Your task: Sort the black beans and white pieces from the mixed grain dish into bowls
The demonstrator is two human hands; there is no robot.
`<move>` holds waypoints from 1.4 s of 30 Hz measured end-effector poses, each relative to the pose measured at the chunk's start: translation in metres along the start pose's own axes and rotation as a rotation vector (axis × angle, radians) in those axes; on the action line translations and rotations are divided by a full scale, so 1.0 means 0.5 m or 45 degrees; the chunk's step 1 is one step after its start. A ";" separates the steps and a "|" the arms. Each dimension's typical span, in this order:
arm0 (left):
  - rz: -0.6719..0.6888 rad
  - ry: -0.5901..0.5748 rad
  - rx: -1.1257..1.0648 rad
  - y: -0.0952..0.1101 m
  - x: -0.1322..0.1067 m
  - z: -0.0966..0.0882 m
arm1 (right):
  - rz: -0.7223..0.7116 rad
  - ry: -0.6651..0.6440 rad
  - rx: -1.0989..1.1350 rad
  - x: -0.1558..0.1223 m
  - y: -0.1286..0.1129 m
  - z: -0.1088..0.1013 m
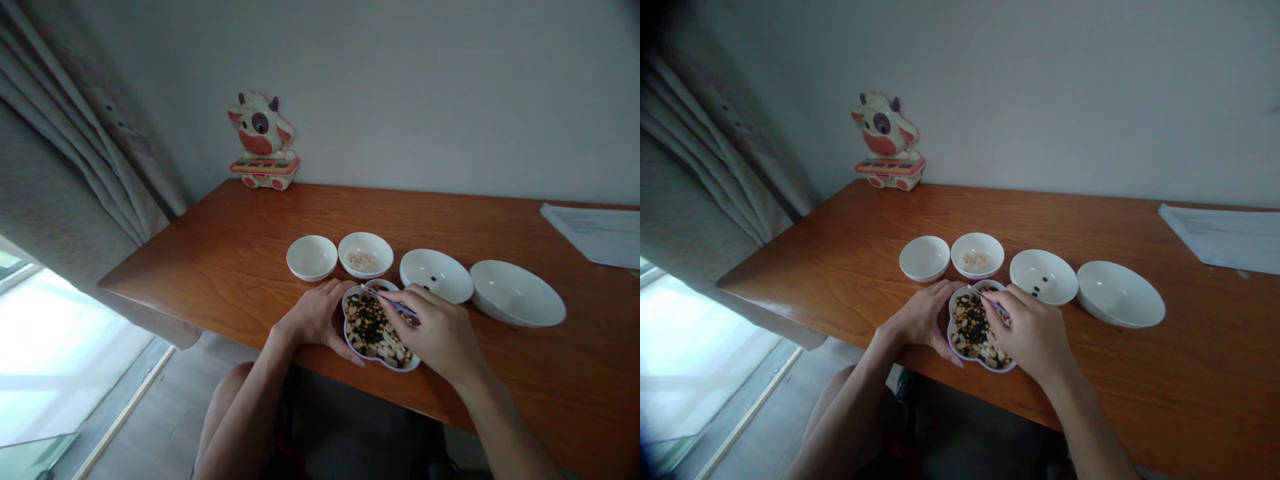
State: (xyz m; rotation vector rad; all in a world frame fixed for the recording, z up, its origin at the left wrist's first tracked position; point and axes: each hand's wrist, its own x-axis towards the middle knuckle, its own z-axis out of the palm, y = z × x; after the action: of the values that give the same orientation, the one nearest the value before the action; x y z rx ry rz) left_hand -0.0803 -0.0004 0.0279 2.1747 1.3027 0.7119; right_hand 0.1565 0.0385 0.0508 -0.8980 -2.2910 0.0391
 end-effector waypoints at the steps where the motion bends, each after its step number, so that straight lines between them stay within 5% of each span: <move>1: -0.003 -0.002 0.000 -0.001 0.000 0.000 | 0.024 0.037 0.021 0.002 0.000 -0.003; 6: -0.007 0.002 0.001 -0.003 0.000 0.002 | 0.162 0.149 0.016 0.008 0.001 0.001; 19: -0.013 -0.004 -0.029 -0.001 0.000 -0.001 | 0.303 0.072 0.033 0.011 0.012 0.006; 31: -0.022 -0.007 -0.018 0.001 -0.003 0.000 | 0.300 0.075 0.244 -0.012 0.037 -0.008; 42: -0.014 0.032 0.082 0.010 -0.006 0.009 | 0.554 0.036 0.556 -0.042 0.039 -0.011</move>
State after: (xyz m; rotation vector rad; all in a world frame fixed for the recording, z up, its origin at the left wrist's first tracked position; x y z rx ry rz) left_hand -0.0753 -0.0058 0.0275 2.2145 1.3671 0.7036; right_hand 0.1827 0.0394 0.0379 -1.1226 -1.9080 0.6813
